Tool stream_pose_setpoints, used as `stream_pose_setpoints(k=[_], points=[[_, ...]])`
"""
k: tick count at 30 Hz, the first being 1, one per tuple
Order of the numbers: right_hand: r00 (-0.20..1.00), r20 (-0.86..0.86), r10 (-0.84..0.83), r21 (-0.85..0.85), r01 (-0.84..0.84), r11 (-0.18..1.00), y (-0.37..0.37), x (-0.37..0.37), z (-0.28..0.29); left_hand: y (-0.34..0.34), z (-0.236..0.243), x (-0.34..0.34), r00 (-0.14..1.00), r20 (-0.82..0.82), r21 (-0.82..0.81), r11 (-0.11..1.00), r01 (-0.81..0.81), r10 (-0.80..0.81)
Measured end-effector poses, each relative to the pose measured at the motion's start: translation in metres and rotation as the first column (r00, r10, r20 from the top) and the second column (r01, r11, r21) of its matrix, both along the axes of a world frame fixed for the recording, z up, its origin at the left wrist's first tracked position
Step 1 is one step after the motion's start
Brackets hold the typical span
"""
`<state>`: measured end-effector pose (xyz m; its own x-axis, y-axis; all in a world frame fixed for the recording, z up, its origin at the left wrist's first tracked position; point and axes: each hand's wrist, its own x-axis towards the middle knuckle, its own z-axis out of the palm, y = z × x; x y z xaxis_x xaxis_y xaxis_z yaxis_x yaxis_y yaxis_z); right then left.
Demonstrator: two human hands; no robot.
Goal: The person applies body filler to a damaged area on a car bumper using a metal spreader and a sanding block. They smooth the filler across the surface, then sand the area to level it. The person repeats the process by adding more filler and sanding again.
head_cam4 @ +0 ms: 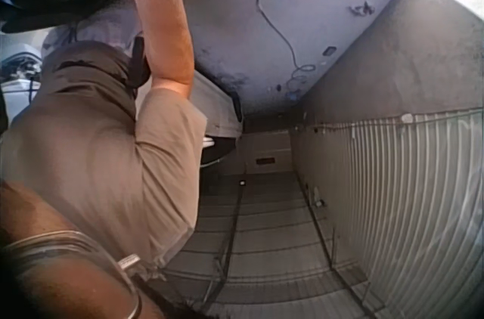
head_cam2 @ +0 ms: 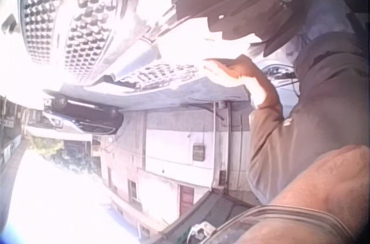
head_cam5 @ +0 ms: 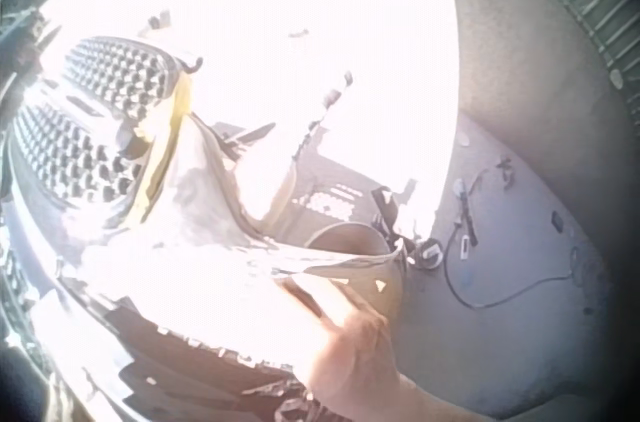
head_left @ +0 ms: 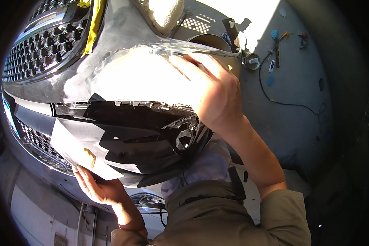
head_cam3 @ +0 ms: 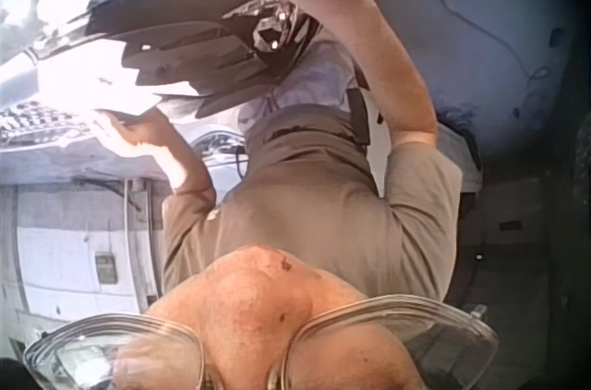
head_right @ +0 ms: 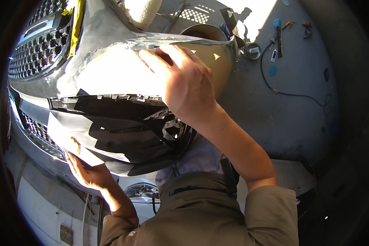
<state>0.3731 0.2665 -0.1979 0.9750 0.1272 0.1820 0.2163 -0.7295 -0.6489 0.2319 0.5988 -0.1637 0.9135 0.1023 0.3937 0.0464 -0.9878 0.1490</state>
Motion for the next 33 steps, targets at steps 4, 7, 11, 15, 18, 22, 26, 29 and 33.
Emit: stream_pose_setpoints(k=[4,7,11,15,18,22,26,29,33], points=[[0.996,0.084,0.003,0.025,-0.005,1.0,0.005,0.002,-0.011,-0.009,0.006,0.007,1.0,0.02,0.052,0.999,-0.007,0.006],[0.998,0.046,0.047,-0.015,-0.046,0.999,0.003,-0.004,-0.008,-0.014,0.007,0.009,1.0,0.013,0.06,0.998,0.001,-0.001],[0.999,0.029,0.015,0.023,-0.016,1.0,-0.007,0.003,-0.009,-0.017,0.006,0.01,1.0,0.018,0.053,0.998,0.021,-0.022],[0.999,0.043,-0.004,0.012,0.004,1.0,0.002,0.004,-0.02,-0.018,0.006,0.008,1.0,0.019,0.039,0.999,-0.022,0.021],[0.999,0.042,-0.033,0.014,0.032,0.999,0.015,-0.018,-0.017,-0.019,0.007,0.007,1.0,0.014,0.028,0.999,-0.017,0.016],[0.996,-0.083,-0.027,-0.088,0.019,0.996,0.024,-0.044,0.004,-0.02,0.006,0.008,1.0,-0.012,0.044,0.999,0.014,-0.013],[0.99,-0.127,0.064,-0.031,-0.068,0.997,0.009,-0.044,0.032,-0.024,0.006,0.008,1.0,-0.013,0.06,0.998,0.027,-0.026],[0.99,-0.102,0.095,0.068,-0.089,0.994,-0.017,-0.022,0.03,-0.028,0.007,0.008,1.0,-0.007,0.072,0.997,0.018,-0.017],[0.999,-0.041,0.007,0.005,-0.007,1.0,-0.021,0.006,-0.007,-0.033,0.008,0.007,1.0,-0.017,0.096,0.995,0.019,-0.017]])
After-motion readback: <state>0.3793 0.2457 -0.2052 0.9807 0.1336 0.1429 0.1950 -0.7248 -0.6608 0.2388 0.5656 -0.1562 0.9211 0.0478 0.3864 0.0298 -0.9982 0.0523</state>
